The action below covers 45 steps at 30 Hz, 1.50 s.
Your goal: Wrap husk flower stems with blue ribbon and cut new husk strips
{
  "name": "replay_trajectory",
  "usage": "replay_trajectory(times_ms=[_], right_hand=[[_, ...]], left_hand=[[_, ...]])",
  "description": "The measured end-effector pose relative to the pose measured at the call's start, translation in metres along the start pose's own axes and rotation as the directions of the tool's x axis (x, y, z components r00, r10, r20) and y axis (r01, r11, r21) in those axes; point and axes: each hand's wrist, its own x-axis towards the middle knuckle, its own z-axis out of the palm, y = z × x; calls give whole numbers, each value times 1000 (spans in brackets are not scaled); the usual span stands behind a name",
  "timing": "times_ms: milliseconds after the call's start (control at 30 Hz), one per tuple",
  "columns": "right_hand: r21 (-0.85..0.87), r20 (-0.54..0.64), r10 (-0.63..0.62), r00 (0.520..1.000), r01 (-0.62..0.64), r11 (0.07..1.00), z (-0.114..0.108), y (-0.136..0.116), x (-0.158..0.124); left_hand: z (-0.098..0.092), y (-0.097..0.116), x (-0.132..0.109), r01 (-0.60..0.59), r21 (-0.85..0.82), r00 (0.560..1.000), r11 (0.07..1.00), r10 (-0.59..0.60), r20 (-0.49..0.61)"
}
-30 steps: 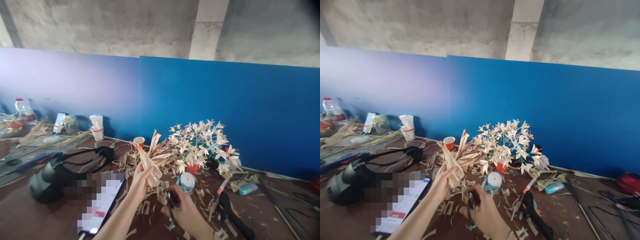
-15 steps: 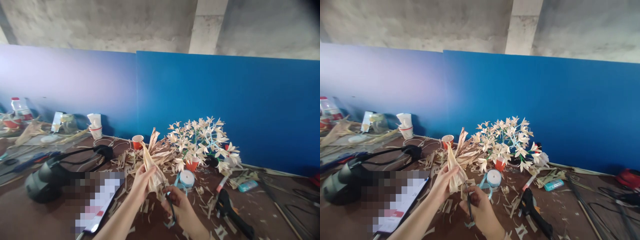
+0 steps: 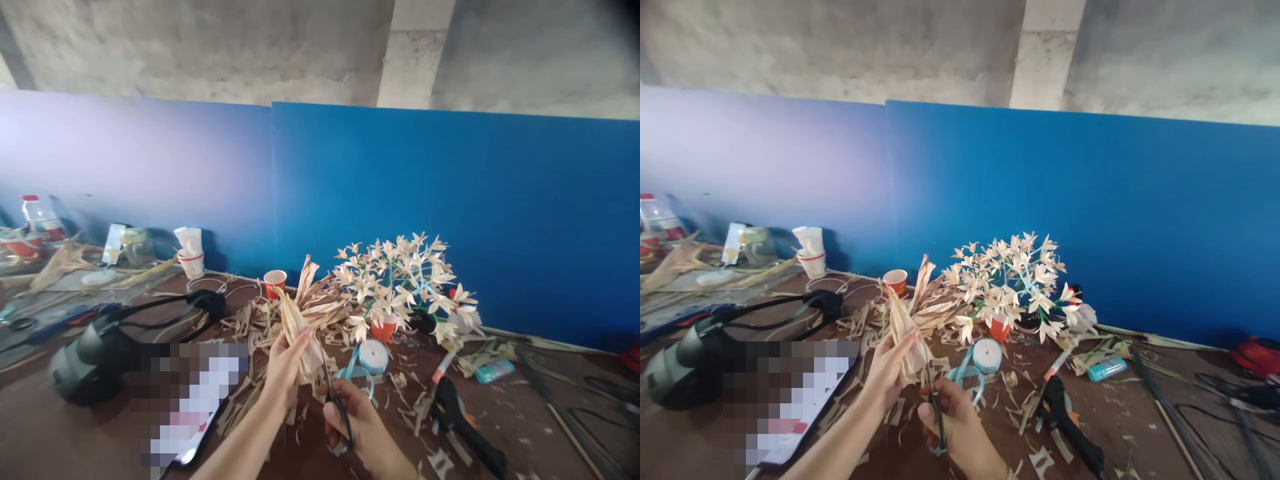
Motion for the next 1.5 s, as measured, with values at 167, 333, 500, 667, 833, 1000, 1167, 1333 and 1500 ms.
replay_trajectory(times_ms=[167, 333, 500, 667, 833, 1000, 1167, 1333, 1500], right_hand=[[1, 18, 0, 1000, 0, 1000, 2, -1, -2], [7, -5, -22, 1000, 22, 1000, 2, 1, -1], [32, 5, -5, 1000, 5, 999, 1, 6, 1], [54, -25, 12, 1000, -10, 998, 2, 7, 1], [52, -35, 25, 999, -23, 998, -1, 9, 2], [36, -39, 15, 999, -14, 999, -2, 6, 2], [9, -35, 14, 999, -14, 1000, -4, 4, 2], [-5, -36, 40, 999, -40, 999, -7, 4, 1], [-29, -30, 58, 998, -59, 998, -10, 2, -2]], left_hand=[[0, -1, 0, -26, -8, 1000, 1000, 26, -14], [-1, -1, 2, -28, 9, 999, 1000, 28, -25], [-2, -2, 3, -29, 16, 999, 999, 30, -31], [-1, -1, 1, -18, 2, 999, 1000, 18, -31], [3, 2, -3, -6, -10, 1000, 1000, 6, -27], [1, 0, -1, -3, -8, 1000, 1000, 3, 14], [-3, -3, 2, 5, -3, 999, 1000, -4, 35], [-3, -2, 2, 23, 10, 999, 1000, -23, 39], [-2, 2, 2, 50, 26, 997, 998, -51, 54]])
